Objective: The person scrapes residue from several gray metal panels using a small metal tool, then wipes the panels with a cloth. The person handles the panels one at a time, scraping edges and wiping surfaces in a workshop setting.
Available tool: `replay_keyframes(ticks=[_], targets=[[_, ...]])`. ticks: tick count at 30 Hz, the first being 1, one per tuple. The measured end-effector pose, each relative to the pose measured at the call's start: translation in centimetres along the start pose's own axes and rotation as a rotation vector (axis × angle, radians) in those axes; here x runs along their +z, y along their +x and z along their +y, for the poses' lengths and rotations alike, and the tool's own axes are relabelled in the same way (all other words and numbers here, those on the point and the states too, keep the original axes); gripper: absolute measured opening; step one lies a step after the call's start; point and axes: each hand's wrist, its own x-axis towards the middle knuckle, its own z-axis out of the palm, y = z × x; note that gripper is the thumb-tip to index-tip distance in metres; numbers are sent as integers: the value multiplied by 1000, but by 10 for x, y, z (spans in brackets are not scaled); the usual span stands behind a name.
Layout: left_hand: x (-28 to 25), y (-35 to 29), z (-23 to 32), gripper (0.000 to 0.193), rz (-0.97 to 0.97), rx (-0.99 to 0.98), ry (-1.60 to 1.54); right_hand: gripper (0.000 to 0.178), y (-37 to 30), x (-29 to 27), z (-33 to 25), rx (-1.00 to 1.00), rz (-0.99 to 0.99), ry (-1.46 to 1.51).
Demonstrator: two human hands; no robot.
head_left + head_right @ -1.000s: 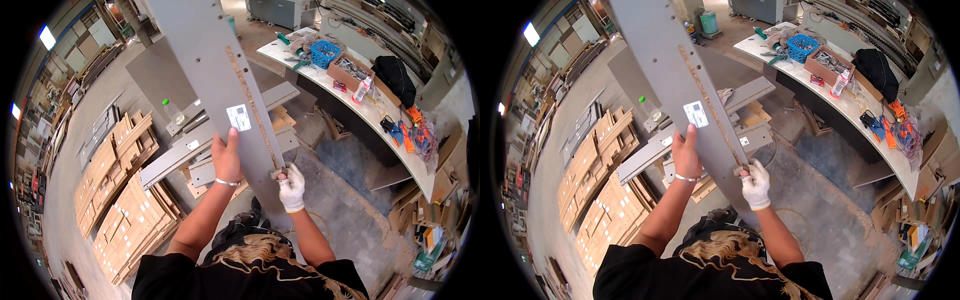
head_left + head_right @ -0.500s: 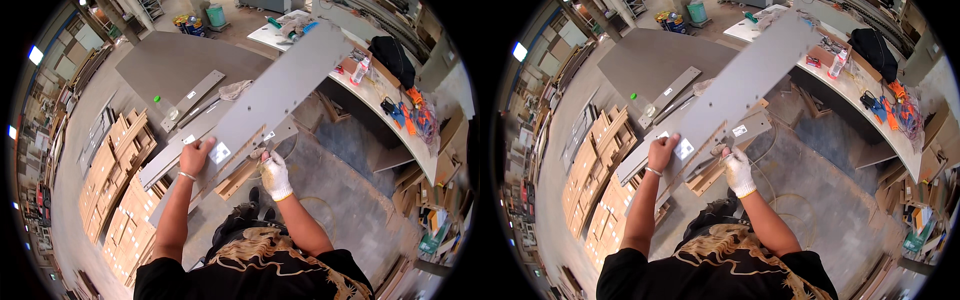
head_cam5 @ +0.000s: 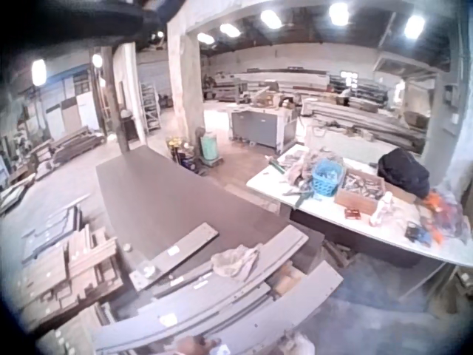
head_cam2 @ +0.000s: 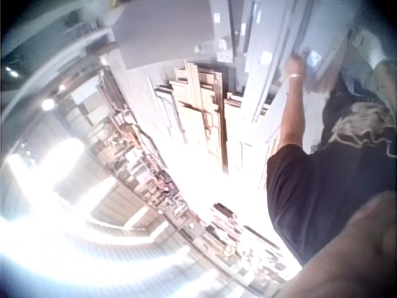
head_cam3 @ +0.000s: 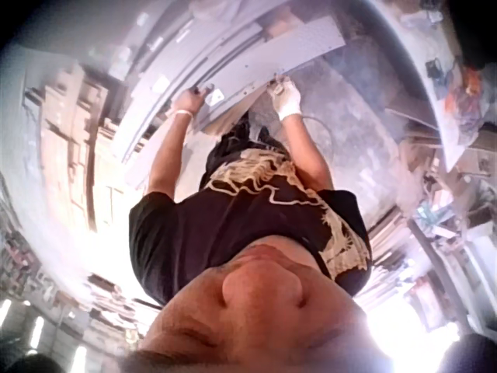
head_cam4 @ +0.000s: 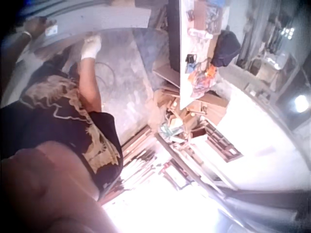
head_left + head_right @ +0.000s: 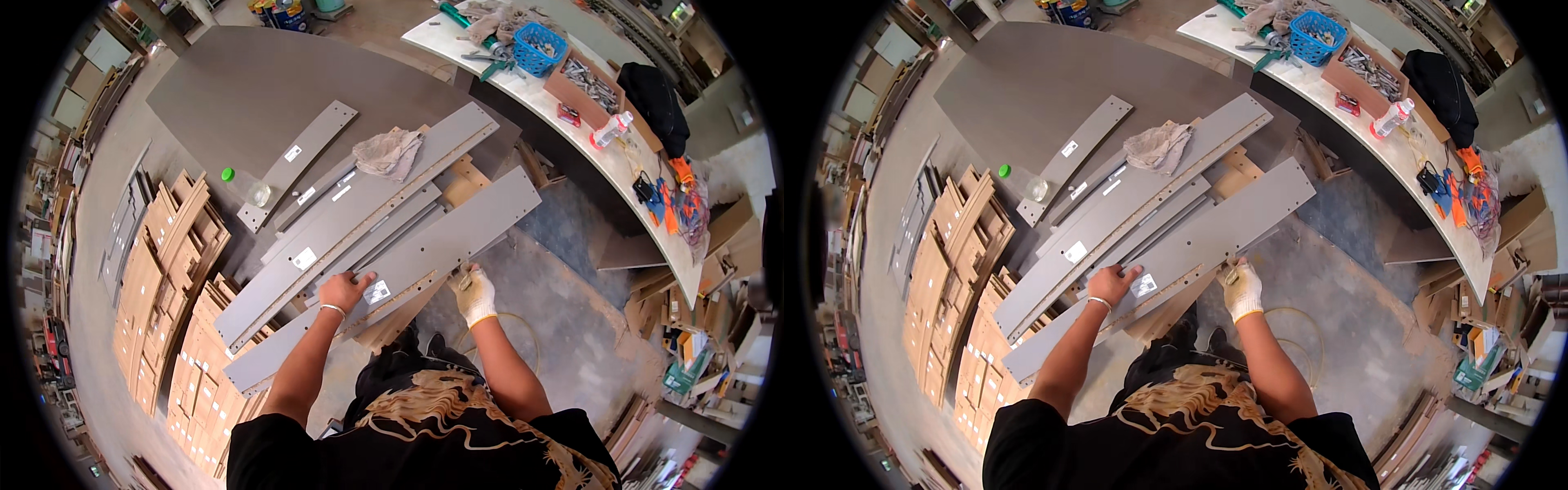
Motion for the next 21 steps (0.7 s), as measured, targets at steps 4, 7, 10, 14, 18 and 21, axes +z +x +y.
replay_keyframes(ticks=[4,7,10,14,18,21], targets=[[-5,14,-3,80,-17,39,70,23,43,-13,-3,2,-233,-70],[-7,35,-11,75,40,65,22,20,55,-8,1,82,-224,-36],[-10,43,-21,71,123,68,28,17,25,59,11,83,51,-190],[-4,43,-14,54,102,111,71,14,14,70,9,129,131,-216],[1,24,3,47,252,363,166,14,5,72,6,187,162,-198],[7,18,27,69,342,569,88,18,3,74,-3,137,197,-410]])
